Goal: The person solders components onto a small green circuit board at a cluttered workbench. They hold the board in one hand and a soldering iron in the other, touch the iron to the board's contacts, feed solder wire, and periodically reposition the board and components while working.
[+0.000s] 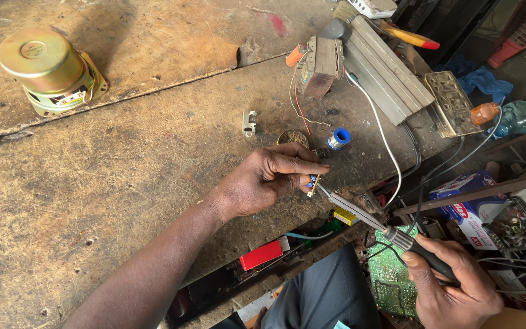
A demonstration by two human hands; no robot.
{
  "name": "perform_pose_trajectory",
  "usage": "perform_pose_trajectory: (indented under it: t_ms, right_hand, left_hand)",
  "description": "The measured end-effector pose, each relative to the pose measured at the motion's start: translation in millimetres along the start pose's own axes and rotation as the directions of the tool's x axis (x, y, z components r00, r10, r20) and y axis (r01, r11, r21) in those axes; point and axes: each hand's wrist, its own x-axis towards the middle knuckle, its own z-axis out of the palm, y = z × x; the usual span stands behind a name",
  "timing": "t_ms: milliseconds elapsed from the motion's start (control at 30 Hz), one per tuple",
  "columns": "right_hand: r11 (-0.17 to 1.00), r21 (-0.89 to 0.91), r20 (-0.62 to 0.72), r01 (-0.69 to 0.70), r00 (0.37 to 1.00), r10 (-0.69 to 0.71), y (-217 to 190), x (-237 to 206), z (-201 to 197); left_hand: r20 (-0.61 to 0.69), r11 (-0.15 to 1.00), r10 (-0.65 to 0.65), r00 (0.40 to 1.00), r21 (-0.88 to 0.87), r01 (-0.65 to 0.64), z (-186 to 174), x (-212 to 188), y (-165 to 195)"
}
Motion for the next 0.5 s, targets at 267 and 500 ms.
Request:
perform_pose_trajectory:
  t_ms: [267, 500]
  right_hand:
    - [0.993, -0.041, -0.029, 0.11, 0.993, -0.111, -4, -4, 13]
    - [0.99, 0.137, -0.057, -0.045, 0.997, 0.053, -10, -11, 22]
  left_hand:
    - [-0.008, 1.0, 0.013, 1.0, -0.024, -0.013, 1, 0, -4]
    - [-0.02, 0.999, 0.014, 1.0, 0.029, -0.013, 0, -1, -2]
